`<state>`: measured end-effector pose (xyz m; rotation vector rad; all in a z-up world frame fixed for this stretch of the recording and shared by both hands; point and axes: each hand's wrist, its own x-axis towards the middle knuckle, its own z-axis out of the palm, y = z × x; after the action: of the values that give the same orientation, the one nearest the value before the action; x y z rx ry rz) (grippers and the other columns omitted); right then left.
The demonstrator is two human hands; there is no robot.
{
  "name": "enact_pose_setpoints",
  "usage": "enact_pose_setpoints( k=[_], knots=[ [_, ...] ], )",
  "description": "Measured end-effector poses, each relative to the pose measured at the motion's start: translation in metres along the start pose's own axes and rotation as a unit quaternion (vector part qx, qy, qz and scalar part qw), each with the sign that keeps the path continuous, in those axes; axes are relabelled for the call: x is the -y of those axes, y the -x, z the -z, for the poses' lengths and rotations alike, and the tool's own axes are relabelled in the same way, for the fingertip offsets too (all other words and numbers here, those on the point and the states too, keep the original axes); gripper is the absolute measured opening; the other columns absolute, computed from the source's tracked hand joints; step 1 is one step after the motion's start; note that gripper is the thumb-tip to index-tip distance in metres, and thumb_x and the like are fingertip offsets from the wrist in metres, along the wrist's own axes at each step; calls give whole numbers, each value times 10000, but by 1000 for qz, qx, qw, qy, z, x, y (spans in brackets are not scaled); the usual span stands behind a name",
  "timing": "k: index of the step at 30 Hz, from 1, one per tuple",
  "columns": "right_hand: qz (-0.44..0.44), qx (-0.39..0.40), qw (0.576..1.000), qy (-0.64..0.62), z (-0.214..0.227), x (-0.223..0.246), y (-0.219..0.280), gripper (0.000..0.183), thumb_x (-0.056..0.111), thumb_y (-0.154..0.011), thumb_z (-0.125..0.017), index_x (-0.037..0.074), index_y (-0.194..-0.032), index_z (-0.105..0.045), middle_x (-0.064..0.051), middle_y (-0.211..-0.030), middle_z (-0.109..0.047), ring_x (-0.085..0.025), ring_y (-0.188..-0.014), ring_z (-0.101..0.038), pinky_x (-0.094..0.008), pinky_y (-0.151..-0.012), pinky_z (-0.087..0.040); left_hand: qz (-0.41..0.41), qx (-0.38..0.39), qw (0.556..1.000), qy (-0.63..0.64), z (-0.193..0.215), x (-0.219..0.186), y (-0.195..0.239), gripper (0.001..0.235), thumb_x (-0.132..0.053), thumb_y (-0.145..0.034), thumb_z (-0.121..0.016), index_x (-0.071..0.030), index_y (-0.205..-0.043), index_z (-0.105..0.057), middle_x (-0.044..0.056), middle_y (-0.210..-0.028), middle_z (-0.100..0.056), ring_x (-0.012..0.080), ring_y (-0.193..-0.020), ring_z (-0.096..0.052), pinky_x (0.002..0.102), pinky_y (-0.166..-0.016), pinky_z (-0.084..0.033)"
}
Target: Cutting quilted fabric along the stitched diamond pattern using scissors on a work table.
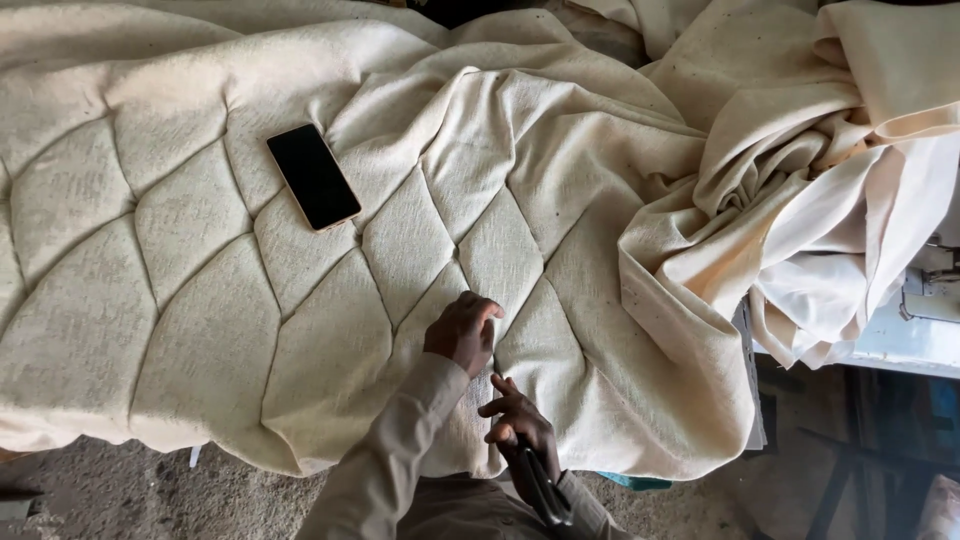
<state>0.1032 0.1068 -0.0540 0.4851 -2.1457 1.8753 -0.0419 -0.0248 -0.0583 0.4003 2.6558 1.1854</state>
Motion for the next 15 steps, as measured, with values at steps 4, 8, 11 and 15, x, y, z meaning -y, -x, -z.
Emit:
enact_pose_setpoints(
  k=[4, 8, 11, 15],
  knots=[
    [-26, -63, 988, -136, 22, 7, -1, 397, 370, -1090, -494, 102, -852, -664, -187, -1098, -720, -444, -1379, -534, -622, -1176, -341, -9, 23, 997, -73, -16, 0, 8, 207, -160, -964, -540, -169, -1120, -675, 60, -1061, -642, 257, -800, -681, 429, -628, -563],
    [-111, -164, 946, -256, 65, 7, 19, 399, 350, -1132, -368, 87, -909, -570, -277, -1117, -720, -496, -1327, -566, -635, -1138, -411, 91, 98, 991, -1, -10, -6, 34, 512, -360, -1020, -306, -203, -1492, -425, 94, -1331, -593, 329, -1124, -642, 533, -862, -519],
    [-157, -235, 919, -275, 89, 23, 21, 480, 437, -1146, -380, 99, -890, -605, -249, -941, -748, -486, -1114, -696, -606, -1040, -506, 60, -5, 997, 38, -22, 5, 43, 472, -234, -1021, -377, -230, -1491, -427, 4, -1211, -721, 236, -1062, -707, 408, -808, -562],
    [-161, -252, 922, -246, 106, 22, 21, 464, 444, -1141, -433, 85, -894, -595, -237, -902, -739, -467, -1024, -733, -623, -993, -554, 149, 147, 978, 21, 6, -39, 31, 576, -149, -1030, -313, -266, -1592, -262, 18, -1412, -657, 285, -1197, -678, 482, -927, -556]
  ],
)
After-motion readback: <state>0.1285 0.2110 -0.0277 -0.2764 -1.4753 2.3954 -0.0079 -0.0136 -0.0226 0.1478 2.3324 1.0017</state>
